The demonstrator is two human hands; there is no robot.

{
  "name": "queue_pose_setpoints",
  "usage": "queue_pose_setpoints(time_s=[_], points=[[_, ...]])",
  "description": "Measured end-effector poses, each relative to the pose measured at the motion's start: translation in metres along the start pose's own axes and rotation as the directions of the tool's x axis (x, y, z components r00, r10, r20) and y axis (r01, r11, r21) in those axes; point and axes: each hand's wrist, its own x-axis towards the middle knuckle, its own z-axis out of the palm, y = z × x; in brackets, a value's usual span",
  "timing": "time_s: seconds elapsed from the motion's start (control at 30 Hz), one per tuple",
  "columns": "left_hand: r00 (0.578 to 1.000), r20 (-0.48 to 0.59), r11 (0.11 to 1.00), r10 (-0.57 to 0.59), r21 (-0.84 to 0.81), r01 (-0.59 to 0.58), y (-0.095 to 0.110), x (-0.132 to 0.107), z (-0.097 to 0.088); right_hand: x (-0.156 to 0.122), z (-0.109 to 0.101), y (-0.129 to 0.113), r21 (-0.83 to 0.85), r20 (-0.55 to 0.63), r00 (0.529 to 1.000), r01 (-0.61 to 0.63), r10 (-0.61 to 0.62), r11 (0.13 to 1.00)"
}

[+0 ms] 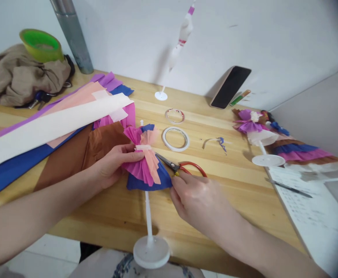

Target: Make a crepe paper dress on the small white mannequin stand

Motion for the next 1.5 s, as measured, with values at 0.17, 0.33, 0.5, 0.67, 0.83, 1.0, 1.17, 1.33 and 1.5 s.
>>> queue_pose_setpoints(time_s=[0.17, 0.33, 0.5, 0.67, 0.83, 1.0, 1.17, 1.33, 1.5], points=[[1.000, -0.001, 1.000, -0.023, 0.017, 0.023, -0.001, 0.001, -0.001, -0.006, -0.007, -0.001, 0.038, 0.138, 0.990, -0.007, 0.002, 0.999], [0.999, 0.010, 0.998, -0.044, 0.038, 0.044, -0.001, 0.000, 0.000, 0.000, -0.018, -0.007, 0.316, 0.463, 0.886, -0.167, 0.002, 0.934], [1.000, 0.017, 0.999, -0.026, 0.043, 0.025, -0.001, 0.000, 0.000, 0.012, -0.012, -0.015, 0.553, 0.690, 0.720, -0.462, -0.071, 0.693], [1.000, 0.000, 0.999, -0.004, 0.036, 0.004, -0.001, 0.001, 0.000, 0.014, 0.007, -0.022, 0.625, 0.739, 0.670, -0.642, -0.073, 0.443], [0.997, 0.032, 0.995, 0.077, 0.065, -0.078, 0.002, 0.000, -0.002, 0.015, 0.013, -0.025, 0.608, 0.789, 0.607, -0.750, -0.094, 0.261], [0.980, -0.098, 0.982, 0.174, -0.051, -0.180, 0.005, 0.002, -0.007, 0.025, 0.011, -0.004, 0.692, 0.580, 0.794, -0.597, 0.181, 0.406], [0.976, -0.157, 0.986, 0.152, -0.040, -0.160, 0.002, 0.001, -0.006, 0.046, 0.019, 0.025, 0.723, 0.280, 0.888, -0.445, 0.365, 0.529], [0.981, -0.147, 0.992, 0.124, -0.005, -0.126, 0.000, -0.004, -0.001, 0.062, 0.030, 0.033, 0.790, 0.291, 0.887, -0.435, 0.359, 0.432], [0.928, -0.246, 0.960, 0.280, 0.049, -0.277, 0.004, -0.007, -0.002, 0.059, 0.035, 0.026, 0.820, 0.307, 0.889, -0.428, 0.339, 0.380]])
